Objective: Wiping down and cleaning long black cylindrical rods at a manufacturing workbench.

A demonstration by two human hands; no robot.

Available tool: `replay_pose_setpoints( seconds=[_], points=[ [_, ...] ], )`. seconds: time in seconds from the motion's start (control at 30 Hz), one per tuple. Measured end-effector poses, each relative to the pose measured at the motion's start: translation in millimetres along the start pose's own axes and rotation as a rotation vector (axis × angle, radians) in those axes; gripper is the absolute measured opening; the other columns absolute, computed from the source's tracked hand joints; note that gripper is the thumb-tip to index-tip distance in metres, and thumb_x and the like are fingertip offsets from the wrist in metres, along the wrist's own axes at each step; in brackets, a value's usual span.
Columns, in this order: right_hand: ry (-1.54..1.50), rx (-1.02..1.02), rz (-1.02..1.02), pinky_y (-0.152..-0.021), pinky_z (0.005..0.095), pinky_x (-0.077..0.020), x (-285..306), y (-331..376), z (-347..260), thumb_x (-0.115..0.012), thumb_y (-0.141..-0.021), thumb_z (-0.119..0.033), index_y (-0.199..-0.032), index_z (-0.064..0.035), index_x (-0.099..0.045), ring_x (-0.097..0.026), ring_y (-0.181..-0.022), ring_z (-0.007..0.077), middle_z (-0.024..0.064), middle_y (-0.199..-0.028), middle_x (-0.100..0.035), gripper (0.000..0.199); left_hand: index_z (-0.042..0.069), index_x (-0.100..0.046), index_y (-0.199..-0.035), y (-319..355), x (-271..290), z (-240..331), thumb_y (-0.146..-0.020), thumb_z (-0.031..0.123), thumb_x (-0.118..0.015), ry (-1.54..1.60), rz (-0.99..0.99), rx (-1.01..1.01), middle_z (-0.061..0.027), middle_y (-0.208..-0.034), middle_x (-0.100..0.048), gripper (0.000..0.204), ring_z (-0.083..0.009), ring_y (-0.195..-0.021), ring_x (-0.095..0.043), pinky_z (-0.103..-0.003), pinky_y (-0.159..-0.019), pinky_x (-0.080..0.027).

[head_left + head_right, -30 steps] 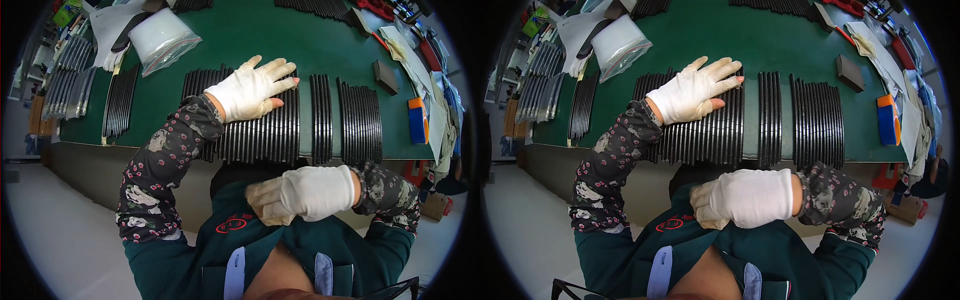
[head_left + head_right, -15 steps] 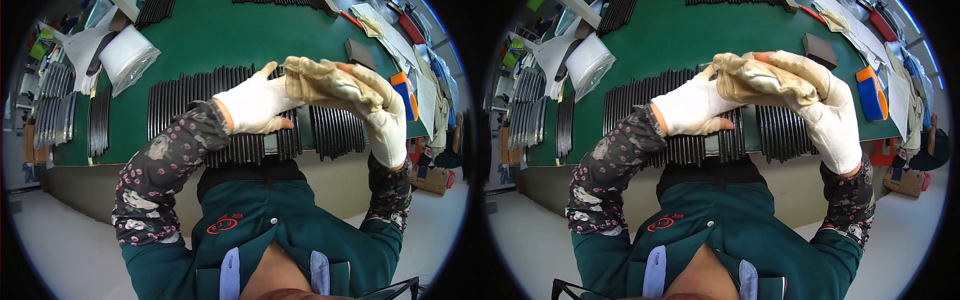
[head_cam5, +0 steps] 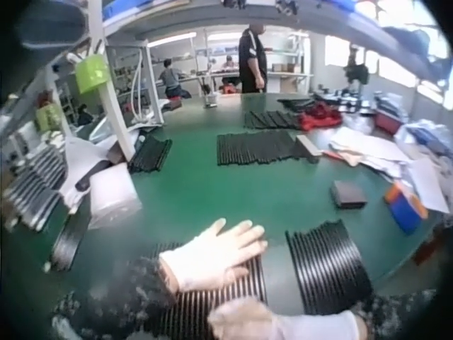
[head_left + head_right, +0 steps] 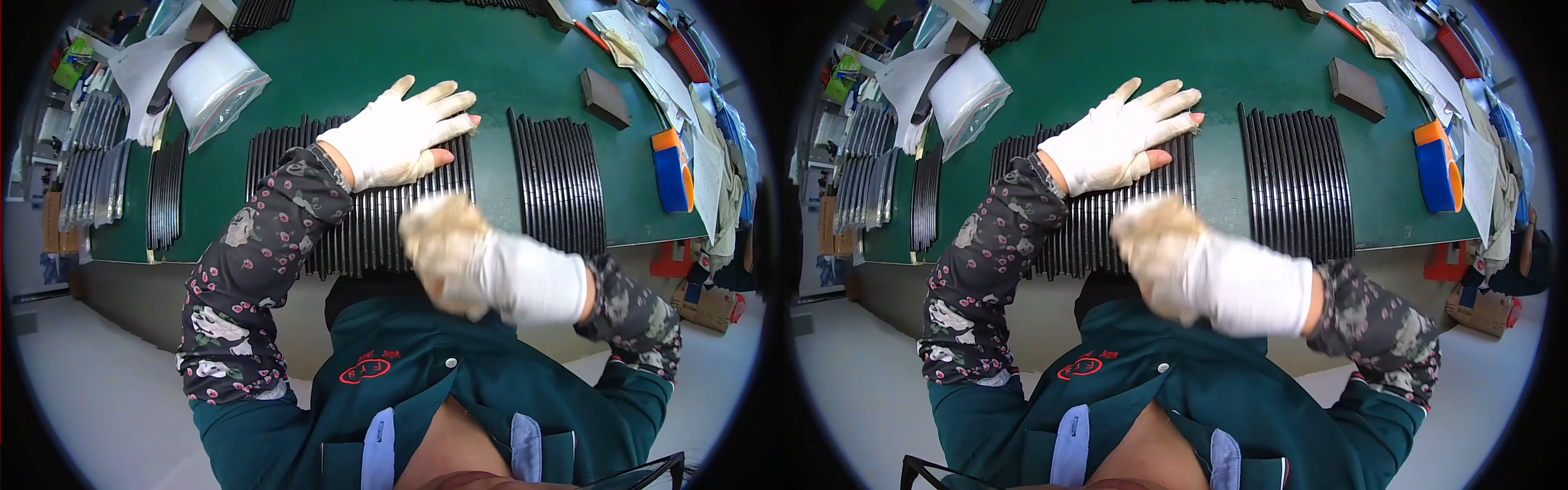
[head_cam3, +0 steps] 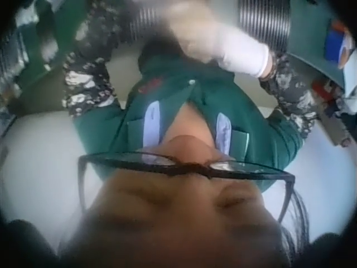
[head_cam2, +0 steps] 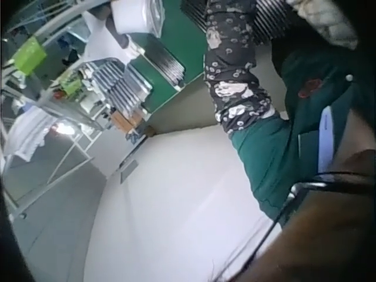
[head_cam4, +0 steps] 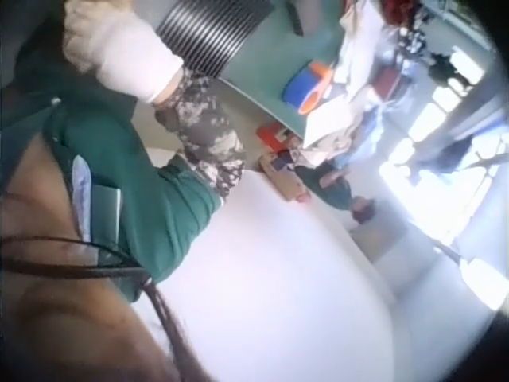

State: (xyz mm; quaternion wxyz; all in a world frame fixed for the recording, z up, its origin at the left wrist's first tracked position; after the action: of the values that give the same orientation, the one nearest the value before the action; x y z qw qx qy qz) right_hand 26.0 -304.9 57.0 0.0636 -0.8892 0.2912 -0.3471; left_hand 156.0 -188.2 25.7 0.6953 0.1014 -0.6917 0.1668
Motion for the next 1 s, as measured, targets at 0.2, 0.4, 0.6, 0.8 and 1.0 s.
replay_pose_setpoints(
  seconds=[0.2, 0.4, 0.6, 0.8, 1.0],
  points=[
    [-0.229, 0.107, 0.143, -0.088, 0.0393, -0.0509, 41, -14, 1, -0.058, -0.069, 0.005, -0.112, -0.0054, -0.058, -0.061, -0.104, 0.0351, 0.0161, -0.114, -0.062, 0.044, 0.013, -0.039, -0.140, 3, -1, -1, -0.089, 0.028, -0.058, -0.036, 0.024, 0.001, -0.0110, -0.149, -0.033, 0.057, -0.0286, -0.138, -0.031, -0.054, -0.110, -0.028],
    [-0.074, -0.114, -0.117, -0.096, 0.0367, -0.0464, -10, 20, 13, -0.060, -0.066, 0.001, -0.118, -0.0080, -0.057, -0.058, -0.111, 0.0281, 0.0137, -0.124, -0.058, 0.053, 0.014, -0.038, -0.141, -1, -5, -2, -0.090, 0.029, -0.055, -0.011, 0.035, 0.002, -0.0113, -0.148, -0.034, 0.056, -0.0299, -0.137, -0.032, -0.053, -0.110, -0.029],
    [0.205, -0.075, 0.158, -0.093, 0.0419, -0.0491, 41, 4, 14, -0.065, -0.069, 0.001, -0.116, -0.0070, -0.058, -0.058, -0.115, 0.0346, 0.0206, -0.121, -0.059, 0.048, 0.013, -0.038, -0.141, 0, 4, 1, -0.091, 0.030, -0.053, -0.011, 0.020, 0.010, -0.0116, -0.148, -0.035, 0.055, -0.0306, -0.137, -0.033, -0.053, -0.110, -0.029],
    [-0.231, -0.144, -0.131, -0.084, 0.0376, -0.0524, 19, 32, -23, -0.061, -0.066, 0.001, -0.109, -0.0086, -0.064, -0.064, -0.099, 0.0326, 0.0144, -0.114, -0.064, 0.044, 0.011, -0.036, -0.142, -5, 10, 8, -0.088, 0.026, -0.055, 0.021, -0.011, -0.033, -0.0129, -0.148, -0.034, 0.059, -0.0332, -0.137, -0.032, -0.053, -0.109, -0.029],
    [-0.231, -0.279, 0.801, -0.097, 0.0424, -0.0465, 111, 91, -29, -0.064, -0.087, -0.045, -0.117, 0.0088, -0.056, -0.058, -0.113, 0.0367, 0.0306, -0.122, -0.056, 0.062, 0.007, -0.039, -0.139, -36, 26, 31, -0.085, 0.037, -0.058, 0.081, 0.062, -0.113, -0.0170, -0.149, -0.031, 0.065, -0.0364, -0.139, -0.027, -0.059, -0.111, -0.020]
  ],
)
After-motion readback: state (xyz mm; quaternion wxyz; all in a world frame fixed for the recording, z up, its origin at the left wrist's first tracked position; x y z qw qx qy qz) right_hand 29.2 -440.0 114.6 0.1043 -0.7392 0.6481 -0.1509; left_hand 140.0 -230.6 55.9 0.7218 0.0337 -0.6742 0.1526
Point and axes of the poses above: each hand's wrist, its own y-axis away from the middle knuckle, its own x-axis out of the back of the hand, z = x × y, the point moved 4 cm from there along -y, towards the middle knuckle
